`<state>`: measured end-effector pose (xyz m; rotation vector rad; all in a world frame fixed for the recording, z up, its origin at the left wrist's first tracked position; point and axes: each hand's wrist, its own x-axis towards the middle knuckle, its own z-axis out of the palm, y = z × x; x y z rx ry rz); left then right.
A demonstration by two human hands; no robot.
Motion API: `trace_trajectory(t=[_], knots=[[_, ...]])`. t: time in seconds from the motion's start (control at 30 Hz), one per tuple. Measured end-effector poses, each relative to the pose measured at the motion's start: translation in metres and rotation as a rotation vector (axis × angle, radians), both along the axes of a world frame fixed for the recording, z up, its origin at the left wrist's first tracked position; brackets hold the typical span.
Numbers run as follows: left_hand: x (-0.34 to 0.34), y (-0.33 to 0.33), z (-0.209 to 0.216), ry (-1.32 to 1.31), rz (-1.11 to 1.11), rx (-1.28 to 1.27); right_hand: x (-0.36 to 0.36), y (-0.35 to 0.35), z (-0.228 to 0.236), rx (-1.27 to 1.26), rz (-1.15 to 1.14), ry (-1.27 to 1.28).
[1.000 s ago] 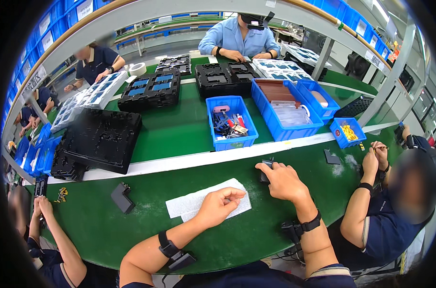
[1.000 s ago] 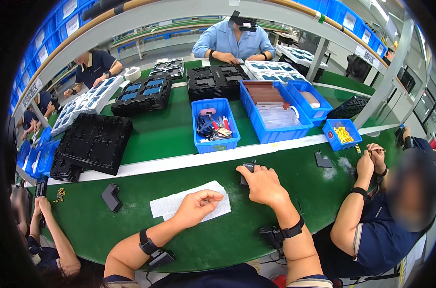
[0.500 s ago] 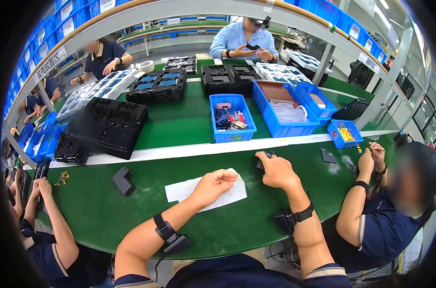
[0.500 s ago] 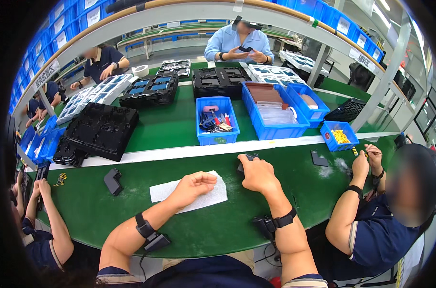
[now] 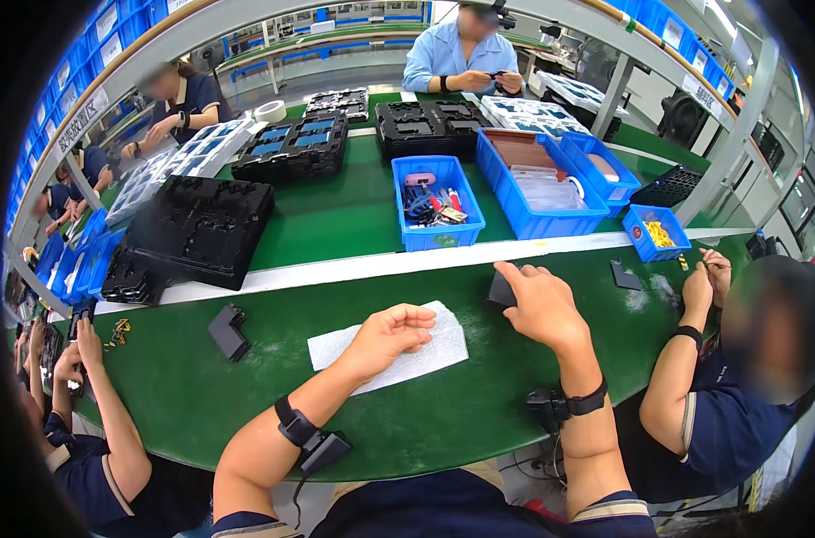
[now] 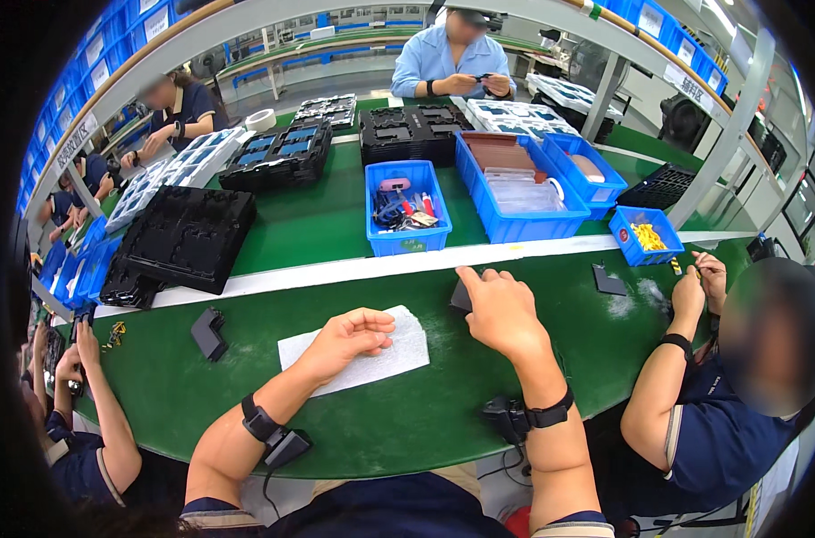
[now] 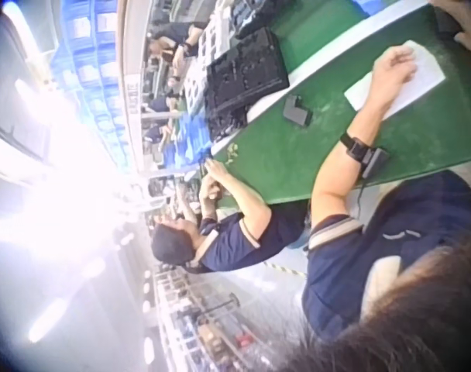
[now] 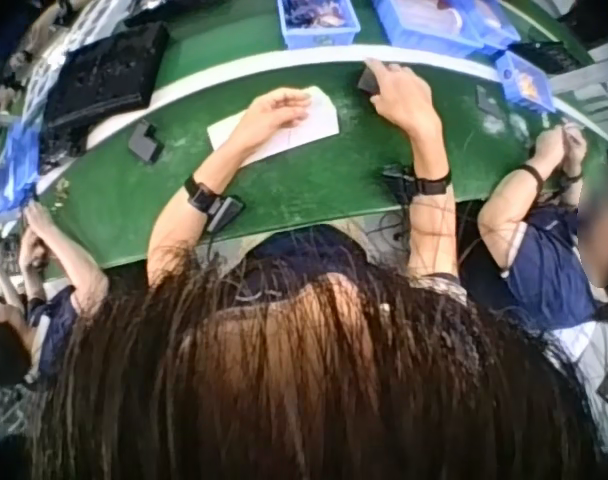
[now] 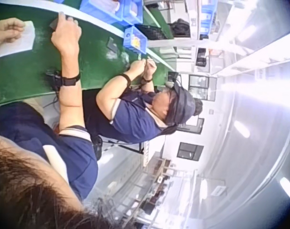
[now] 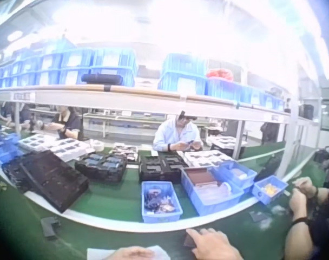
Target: Manually assembling small black plastic components and metal pins at an industrial workbench.
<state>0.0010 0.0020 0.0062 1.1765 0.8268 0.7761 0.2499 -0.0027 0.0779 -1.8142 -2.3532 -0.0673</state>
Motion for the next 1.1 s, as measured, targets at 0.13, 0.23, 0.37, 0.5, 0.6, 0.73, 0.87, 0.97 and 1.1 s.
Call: trace_trajectory(t=[0.13, 0.23, 0.37, 0.5, 0.6, 0.73, 0.87, 0.97, 1.1], knots=[[0.001, -0.001, 0.001, 0.002, -0.002, -0.001, 0.0, 0.003, 0.001, -0.02, -0.012, 0.056], [0.001, -0.001, 0.001, 0.007, -0.004, 0.015, -0.005, 0.001, 0.005, -0.048, -0.023, 0.104], [0.001, -0.001, 0.002, -0.034, 0.002, 0.012, -0.002, 0.004, -0.002, 0.0, -0.007, 0.115], [-0.002, -0.001, -0.005, -0.111, 0.119, 0.11, -0.021, 0.0, 0.003, 0.144, 0.061, 0.141], [0.005, -0.003, 0.006, -0.112, 0.249, 0.071, -0.042, -0.004, -0.008, 0.127, 0.384, 0.302], [0.004, -0.001, 0.0, -0.153, 0.151, 0.025, -0.061, -0.008, -0.025, 0.032, 0.516, 0.324], [0.003, -0.001, -0.003, -0.051, 0.075, 0.061, -0.053, -0.001, -0.026, -0.002, 0.385, 0.441], [0.005, -0.003, 0.0, -0.028, 0.124, 0.049, -0.048, 0.006, -0.028, -0.1, 0.197, 0.701], [0.007, -0.003, 0.0, -0.049, 0.165, 0.047, -0.056, 0.004, -0.024, -0.188, 0.213, 0.92]])
